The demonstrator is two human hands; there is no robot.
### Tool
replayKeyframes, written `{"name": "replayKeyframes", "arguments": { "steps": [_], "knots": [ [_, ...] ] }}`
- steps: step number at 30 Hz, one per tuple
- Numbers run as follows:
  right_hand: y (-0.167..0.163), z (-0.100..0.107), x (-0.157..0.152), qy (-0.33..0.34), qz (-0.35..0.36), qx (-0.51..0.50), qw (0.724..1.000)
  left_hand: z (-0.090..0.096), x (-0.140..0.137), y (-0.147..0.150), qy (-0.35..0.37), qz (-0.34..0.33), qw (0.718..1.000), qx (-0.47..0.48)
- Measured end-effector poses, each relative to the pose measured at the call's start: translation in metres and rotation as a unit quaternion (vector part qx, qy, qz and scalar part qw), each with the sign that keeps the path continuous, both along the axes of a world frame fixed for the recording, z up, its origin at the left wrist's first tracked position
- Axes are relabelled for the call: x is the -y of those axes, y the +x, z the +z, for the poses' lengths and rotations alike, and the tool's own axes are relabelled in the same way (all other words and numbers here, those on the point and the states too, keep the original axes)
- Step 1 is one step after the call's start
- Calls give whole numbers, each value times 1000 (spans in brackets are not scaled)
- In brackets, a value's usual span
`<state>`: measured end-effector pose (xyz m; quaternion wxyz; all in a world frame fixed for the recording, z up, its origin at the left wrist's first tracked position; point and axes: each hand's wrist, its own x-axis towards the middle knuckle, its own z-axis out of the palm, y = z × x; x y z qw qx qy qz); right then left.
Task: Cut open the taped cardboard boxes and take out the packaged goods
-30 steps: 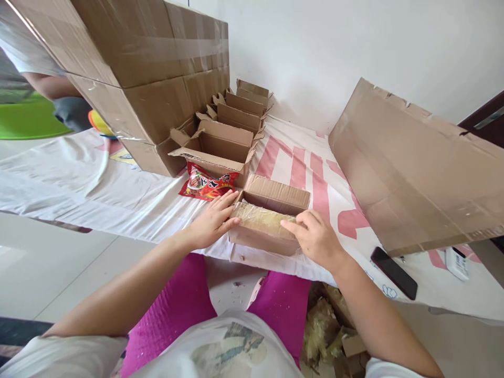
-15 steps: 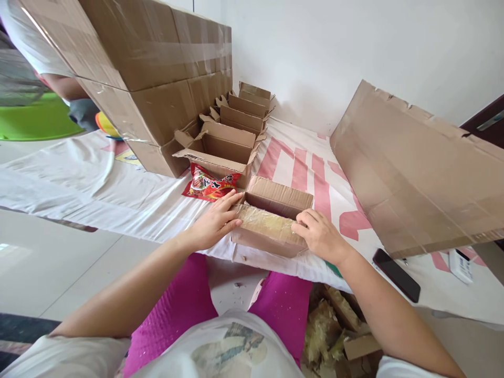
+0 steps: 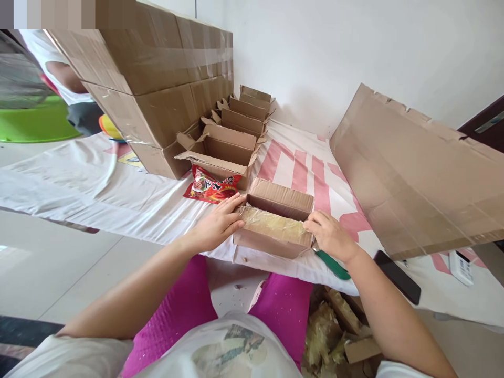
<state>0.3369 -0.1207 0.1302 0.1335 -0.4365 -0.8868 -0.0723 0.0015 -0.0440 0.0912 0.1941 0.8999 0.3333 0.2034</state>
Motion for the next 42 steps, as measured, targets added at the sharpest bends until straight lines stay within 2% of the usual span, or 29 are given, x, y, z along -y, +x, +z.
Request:
{"name": "replayKeyframes", "arguments": {
  "steps": [8, 12, 14, 16, 19, 21, 23, 25, 27, 29, 31, 34, 36, 39, 42],
  "knots": [
    [4, -1, 3, -6, -31, -41, 999, -2, 2, 2, 14, -3, 1000, 11],
    [40, -8, 6, 71, -110, -66, 989, -4, 2, -1, 19, -4, 999, 33],
    [61, -13, 10, 118, -164, -107, 974, -5, 3, -3, 23, -19, 998, 60],
    [76, -18, 16, 131, -206, -155, 957, -6, 3, -6, 26, -53, 994, 91],
    [78, -25, 22, 92, -248, -241, 934, -4, 1, -13, 0, -145, 984, 106],
    [71, -27, 22, 62, -272, -330, 902, -1, -2, -18, -38, -199, 974, 101],
    [63, -26, 20, 47, -298, -408, 862, 2, -4, -20, -71, -207, 971, 98],
    [55, -21, 18, 50, -316, -432, 843, 3, -4, -19, -82, -177, 976, 95],
    [46, -15, 17, 49, -306, -415, 855, 3, -1, -14, -64, -137, 985, 88],
    [32, -6, 16, 23, -267, -387, 882, 0, 3, -7, -33, -97, 991, 82],
    [14, 2, 15, -53, -217, -332, 916, -3, 7, -1, -3, -65, 995, 74],
    [-16, 11, 6, -177, -159, -185, 953, -7, 12, 5, 35, -52, 997, 44],
    [-35, 9, -5, -198, -170, -74, 962, -9, 14, 6, 53, -54, 997, 22],
    [-53, -2, -22, -202, -210, 70, 954, -9, 18, 6, 70, -54, 996, 9],
    [-62, -17, -31, -223, -186, 130, 948, -10, 21, 5, 82, -62, 995, 13]
  ]
}}
